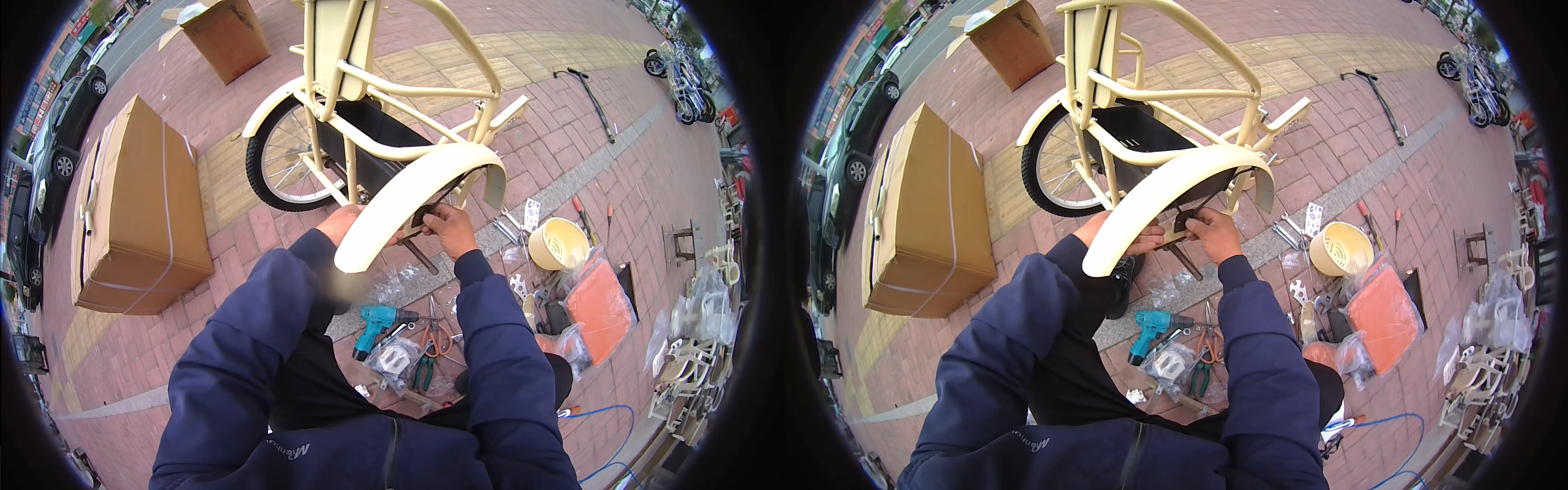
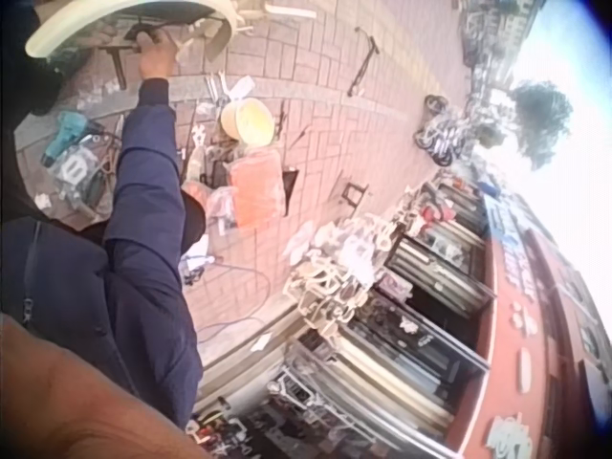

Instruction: The person assembles a rickshaw by attaching the seat, wheel, and mudguard. They use a cordless drill and wrench to secure components, then install the wheel and attach the mudguard to the frame.

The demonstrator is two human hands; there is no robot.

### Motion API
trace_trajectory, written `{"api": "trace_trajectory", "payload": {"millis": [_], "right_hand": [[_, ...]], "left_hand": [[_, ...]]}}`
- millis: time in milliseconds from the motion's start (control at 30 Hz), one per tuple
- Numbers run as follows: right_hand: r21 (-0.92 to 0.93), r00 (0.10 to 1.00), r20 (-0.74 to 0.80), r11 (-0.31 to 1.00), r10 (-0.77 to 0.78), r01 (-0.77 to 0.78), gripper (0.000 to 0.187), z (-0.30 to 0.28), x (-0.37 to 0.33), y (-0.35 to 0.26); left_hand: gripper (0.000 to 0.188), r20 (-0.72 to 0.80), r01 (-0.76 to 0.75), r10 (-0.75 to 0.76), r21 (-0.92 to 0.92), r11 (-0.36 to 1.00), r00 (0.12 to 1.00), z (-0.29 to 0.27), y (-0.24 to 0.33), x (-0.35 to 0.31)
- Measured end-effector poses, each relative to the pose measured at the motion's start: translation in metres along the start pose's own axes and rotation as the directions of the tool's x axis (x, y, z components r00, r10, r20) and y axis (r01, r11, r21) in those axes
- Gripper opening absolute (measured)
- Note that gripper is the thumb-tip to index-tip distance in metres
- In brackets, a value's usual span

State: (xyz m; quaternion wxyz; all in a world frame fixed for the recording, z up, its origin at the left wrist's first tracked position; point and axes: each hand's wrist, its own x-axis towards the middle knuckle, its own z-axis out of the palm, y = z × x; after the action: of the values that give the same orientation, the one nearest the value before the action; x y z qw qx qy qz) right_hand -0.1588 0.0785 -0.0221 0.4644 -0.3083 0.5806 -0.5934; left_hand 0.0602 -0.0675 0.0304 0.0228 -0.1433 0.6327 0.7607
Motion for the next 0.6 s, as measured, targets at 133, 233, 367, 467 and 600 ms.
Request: {"api": "trace_trajectory", "payload": {"millis": [133, 233, 367, 467, 600], "right_hand": [[0.001, 1.0, -0.002, 1.0, -0.002, 0.002, 0.017, 0.001, 0.0, -0.001], [0.006, 1.0, -0.005, 1.0, 0.011, -0.011, 0.017, 0.001, 0.0, -0.001], [0.0, 1.0, -0.008, 1.0, -0.004, 0.004, 0.017, 0.002, 0.0, -0.002], [-0.003, 1.0, -0.004, 1.0, -0.019, 0.019, 0.017, 0.002, 0.0, -0.002], [0.003, 1.0, -0.006, 1.0, -0.018, 0.018, 0.017, 0.003, 0.0, -0.003]], "left_hand": [[0.05, -0.084, 0.121, -0.226, -0.641, 0.758, 0.97, 0.01, 0.016, -0.001], [0.035, -0.117, 0.068, -0.24, -0.761, 0.645, 0.964, 0.018, 0.027, -0.005], [0.039, -0.137, 0.048, -0.224, -0.745, 0.665, 0.965, 0.026, 0.036, -0.009], [0.045, -0.22, 0.028, -0.22, -0.642, 0.766, 0.95, 0.033, 0.037, -0.01], [0.036, -0.18, 0.0, -0.17, -0.687, 0.727, 0.969, 0.033, 0.036, -0.011]]}}
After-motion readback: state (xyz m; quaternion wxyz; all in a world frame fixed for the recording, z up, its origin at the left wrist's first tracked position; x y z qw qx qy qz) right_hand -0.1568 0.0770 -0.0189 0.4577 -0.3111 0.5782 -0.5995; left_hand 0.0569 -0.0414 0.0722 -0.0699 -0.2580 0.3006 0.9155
